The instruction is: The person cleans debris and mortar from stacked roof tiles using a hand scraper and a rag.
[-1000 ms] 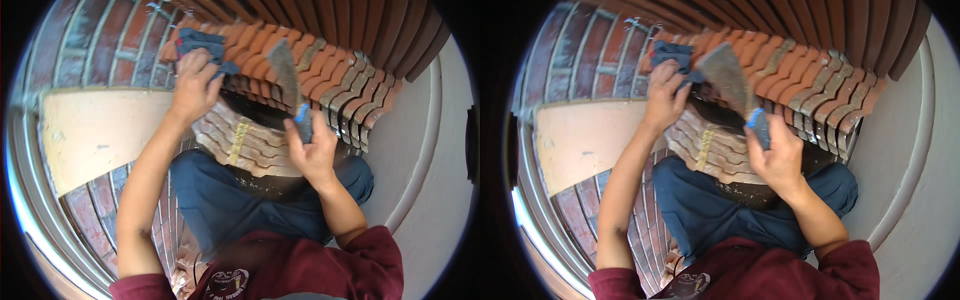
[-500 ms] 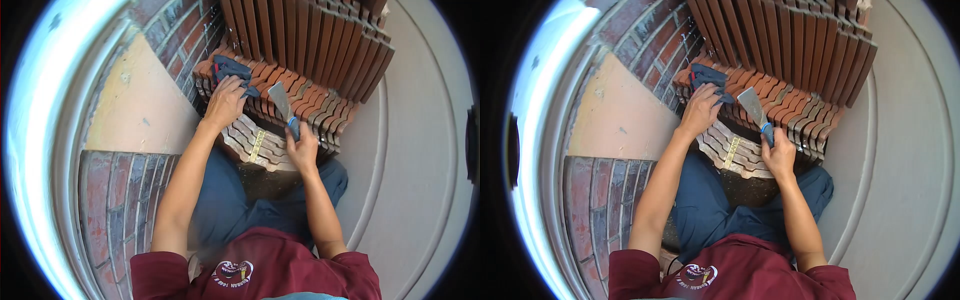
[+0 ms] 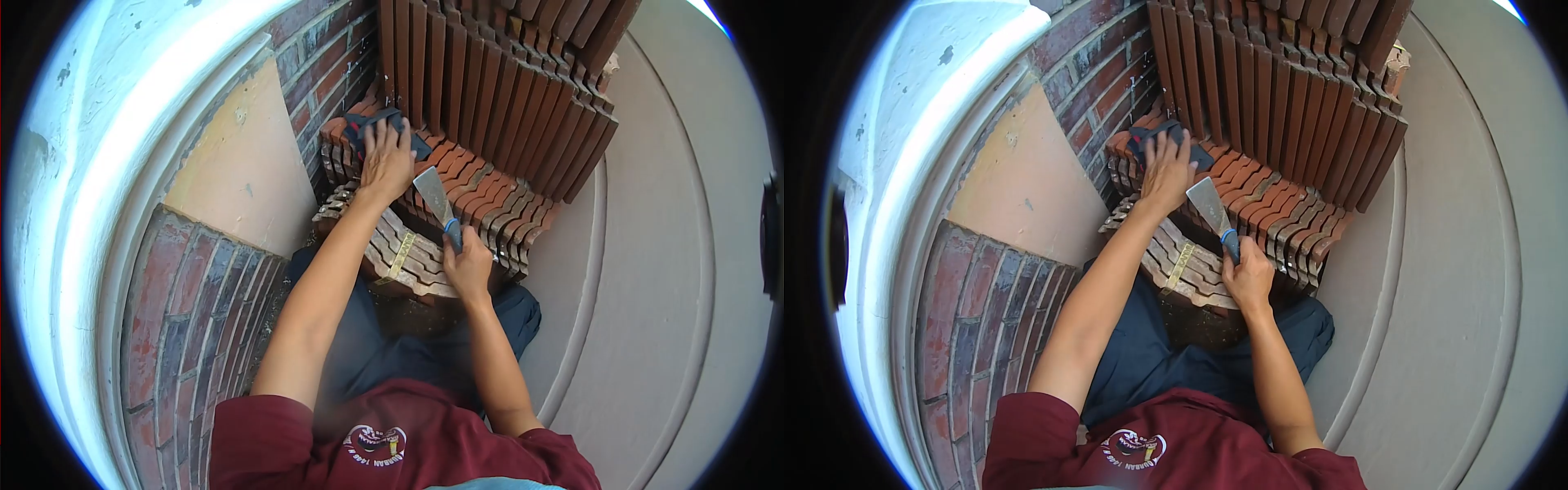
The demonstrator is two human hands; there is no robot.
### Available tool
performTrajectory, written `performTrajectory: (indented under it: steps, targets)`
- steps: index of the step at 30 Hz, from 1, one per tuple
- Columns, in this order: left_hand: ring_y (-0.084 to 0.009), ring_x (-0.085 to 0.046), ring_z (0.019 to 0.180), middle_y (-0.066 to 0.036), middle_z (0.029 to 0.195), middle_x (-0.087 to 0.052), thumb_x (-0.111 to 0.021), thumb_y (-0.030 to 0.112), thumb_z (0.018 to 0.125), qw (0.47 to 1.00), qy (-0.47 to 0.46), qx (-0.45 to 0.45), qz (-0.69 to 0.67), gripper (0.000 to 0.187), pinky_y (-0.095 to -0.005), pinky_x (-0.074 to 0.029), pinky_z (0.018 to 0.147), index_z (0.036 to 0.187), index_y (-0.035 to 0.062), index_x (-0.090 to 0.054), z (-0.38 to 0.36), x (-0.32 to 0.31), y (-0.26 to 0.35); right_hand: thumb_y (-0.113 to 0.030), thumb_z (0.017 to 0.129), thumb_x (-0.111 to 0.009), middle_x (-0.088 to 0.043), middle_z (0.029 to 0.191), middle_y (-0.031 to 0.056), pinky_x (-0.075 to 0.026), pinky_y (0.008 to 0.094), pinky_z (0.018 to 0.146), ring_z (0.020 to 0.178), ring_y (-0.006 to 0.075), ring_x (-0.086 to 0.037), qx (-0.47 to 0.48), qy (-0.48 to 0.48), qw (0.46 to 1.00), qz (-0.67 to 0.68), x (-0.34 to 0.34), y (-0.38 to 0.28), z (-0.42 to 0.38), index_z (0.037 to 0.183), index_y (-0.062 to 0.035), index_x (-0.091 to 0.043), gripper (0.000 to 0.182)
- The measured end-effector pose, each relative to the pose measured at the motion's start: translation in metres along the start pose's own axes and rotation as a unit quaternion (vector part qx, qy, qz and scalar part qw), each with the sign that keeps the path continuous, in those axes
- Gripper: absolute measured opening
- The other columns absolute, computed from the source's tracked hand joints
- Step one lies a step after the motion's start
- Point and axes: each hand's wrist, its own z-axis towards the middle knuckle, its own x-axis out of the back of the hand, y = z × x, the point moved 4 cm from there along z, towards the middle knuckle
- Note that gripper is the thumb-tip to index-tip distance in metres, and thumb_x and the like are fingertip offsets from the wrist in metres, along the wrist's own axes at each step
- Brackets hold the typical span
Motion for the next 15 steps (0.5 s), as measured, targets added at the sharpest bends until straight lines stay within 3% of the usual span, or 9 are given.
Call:
performTrajectory:
  steps: [2,3,6,8,11,15]
  targets:
    - [-0.0449,-0.027,0.144,-0.029,0.143,-0.044,-0.056,0.028,0.096,0.994,0.03,0.103,0.028,0.065,-0.0654,-0.015,0.116,0.149,-0.0043,-0.035,0.001,0.007,-0.003,-0.011,0.081,-0.072,-0.063,0.078,0.0193,-0.05,0.0478,0.06,0.07,0.0429,-0.063,0.002,0.004,1.0,-0.001,0.002,-0.001,0.0,0.095,-0.0056,-0.058,0.02]
    - [-0.0427,-0.027,0.145,-0.025,0.141,-0.047,-0.057,0.029,0.095,0.988,0.002,0.153,-0.006,0.066,-0.0699,-0.015,0.112,0.149,-0.0029,-0.037,0.003,-0.001,-0.014,-0.011,0.081,-0.072,-0.063,0.077,0.0192,-0.05,0.0477,0.06,0.07,0.0429,-0.063,0.003,0.005,1.0,-0.001,0.002,-0.001,0.0,0.095,-0.0055,-0.058,0.02]
    - [-0.0402,-0.03,0.143,-0.022,0.139,-0.05,-0.058,0.031,0.094,0.991,-0.068,0.116,0.02,0.066,-0.0665,-0.021,0.111,0.148,-0.0009,-0.04,0.013,-0.002,-0.022,-0.011,0.082,-0.073,-0.063,0.077,0.0193,-0.05,0.0475,0.059,0.07,0.043,-0.063,0.003,0.01,1.0,0.003,0.002,0.002,0.002,0.094,-0.0052,-0.059,0.02]
    - [-0.037,-0.032,0.14,-0.018,0.137,-0.05,-0.059,0.032,0.093,0.993,-0.062,0.099,0.027,0.065,-0.0611,-0.026,0.106,0.148,0.0022,-0.042,0.015,0.0,-0.028,-0.012,0.082,-0.073,-0.064,0.077,0.0196,-0.049,0.0477,0.059,0.07,0.0434,-0.063,-0.003,0.006,1.0,0.01,0.002,0.001,0.002,0.092,-0.0047,-0.059,0.019]
    - [-0.0352,-0.032,0.138,-0.018,0.136,-0.048,-0.06,0.031,0.092,0.996,-0.021,0.082,0.024,0.063,-0.0573,-0.026,0.103,0.146,0.0041,-0.045,0.014,0.0,-0.035,-0.014,0.083,-0.074,-0.062,0.074,0.0193,-0.049,0.0453,0.06,0.067,0.0398,-0.063,-0.036,0.0,0.999,0.028,0.005,-0.002,0.006,0.09,-0.003,-0.059,0.019]
    - [-0.0356,-0.031,0.138,-0.019,0.136,-0.047,-0.061,0.032,0.092,0.996,-0.009,0.09,-0.002,0.062,-0.057,-0.024,0.103,0.145,0.0039,-0.046,0.014,-0.006,-0.041,-0.017,0.088,-0.071,-0.056,0.069,0.0149,-0.047,0.0381,0.065,0.065,0.0285,-0.056,-0.15,-0.057,0.985,0.063,0.008,-0.009,0.022,0.095,0.0007,-0.061,0.022]
